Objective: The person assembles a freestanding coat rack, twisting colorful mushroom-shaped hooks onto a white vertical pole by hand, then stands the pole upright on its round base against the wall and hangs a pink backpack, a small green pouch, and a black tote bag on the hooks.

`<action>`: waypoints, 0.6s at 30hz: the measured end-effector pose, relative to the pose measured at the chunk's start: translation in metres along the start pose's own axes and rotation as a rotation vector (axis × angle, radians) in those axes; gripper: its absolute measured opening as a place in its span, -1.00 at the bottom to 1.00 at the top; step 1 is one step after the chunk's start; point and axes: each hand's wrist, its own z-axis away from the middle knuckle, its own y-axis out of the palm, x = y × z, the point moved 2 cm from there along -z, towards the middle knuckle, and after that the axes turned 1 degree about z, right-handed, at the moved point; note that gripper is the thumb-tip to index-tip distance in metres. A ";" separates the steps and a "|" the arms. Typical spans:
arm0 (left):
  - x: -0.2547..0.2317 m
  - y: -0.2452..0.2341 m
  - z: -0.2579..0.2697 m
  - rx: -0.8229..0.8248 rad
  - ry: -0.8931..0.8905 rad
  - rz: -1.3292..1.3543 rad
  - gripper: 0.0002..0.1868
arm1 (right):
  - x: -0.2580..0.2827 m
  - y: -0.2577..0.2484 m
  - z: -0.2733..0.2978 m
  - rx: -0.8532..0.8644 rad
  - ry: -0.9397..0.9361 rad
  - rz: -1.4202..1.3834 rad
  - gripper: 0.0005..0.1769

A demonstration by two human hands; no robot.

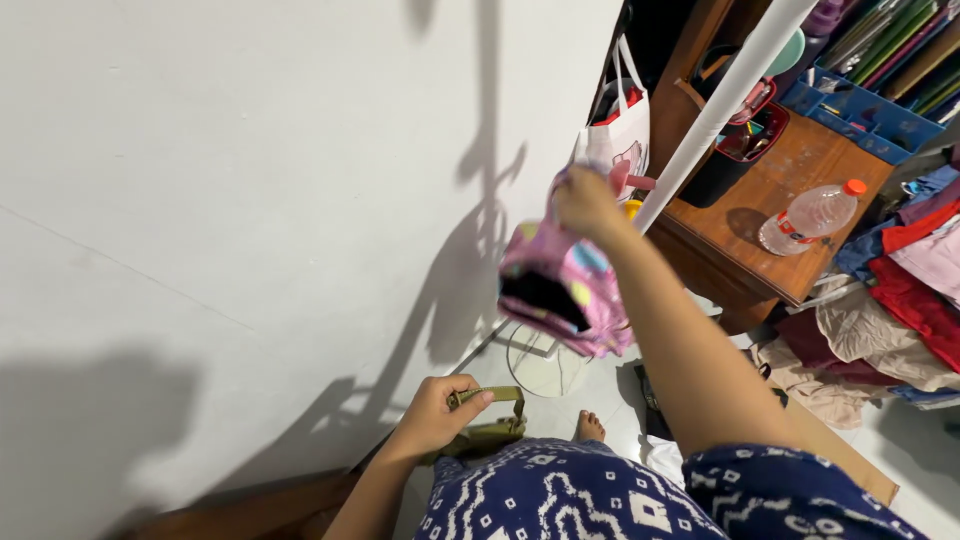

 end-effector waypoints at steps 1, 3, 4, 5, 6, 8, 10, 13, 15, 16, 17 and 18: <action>-0.001 0.001 -0.003 -0.006 0.011 -0.011 -0.66 | -0.007 0.013 0.005 -0.021 -0.122 0.143 -0.79; -0.005 0.001 -0.002 -0.013 0.030 -0.024 -0.65 | -0.025 0.031 0.024 -0.090 -0.160 0.143 -0.80; -0.005 0.003 -0.002 -0.012 0.043 -0.027 -0.66 | -0.039 0.037 0.037 -0.001 -0.007 0.073 -0.81; -0.005 0.004 -0.003 -0.011 0.056 -0.029 -0.66 | -0.053 0.041 0.051 0.088 0.145 0.003 -0.81; -0.004 0.003 -0.004 -0.020 0.042 -0.009 -0.66 | -0.062 0.041 0.066 0.077 0.045 0.001 -0.83; -0.001 0.002 -0.009 -0.036 0.014 0.031 -0.67 | -0.082 0.033 0.094 0.125 0.004 -0.040 -0.85; -0.001 0.002 -0.014 -0.045 0.097 0.018 -0.69 | -0.104 0.013 0.123 0.203 0.122 -0.126 -0.80; -0.004 0.001 -0.018 -0.052 0.124 -0.027 -0.70 | -0.118 -0.036 0.150 0.206 -0.166 -0.183 -0.75; -0.003 0.002 -0.024 -0.061 0.122 -0.061 -0.70 | -0.132 -0.071 0.157 0.321 -0.039 -0.301 -0.69; -0.003 0.001 -0.028 -0.075 0.125 -0.080 -0.71 | -0.134 -0.090 0.158 0.333 -0.149 -0.279 -0.69; -0.004 0.001 -0.032 -0.088 0.129 -0.099 -0.72 | -0.135 -0.110 0.158 0.345 -0.259 -0.257 -0.70; -0.004 0.002 -0.032 -0.078 0.104 -0.069 -0.72 | -0.140 -0.126 0.158 0.407 -0.135 -0.218 -0.82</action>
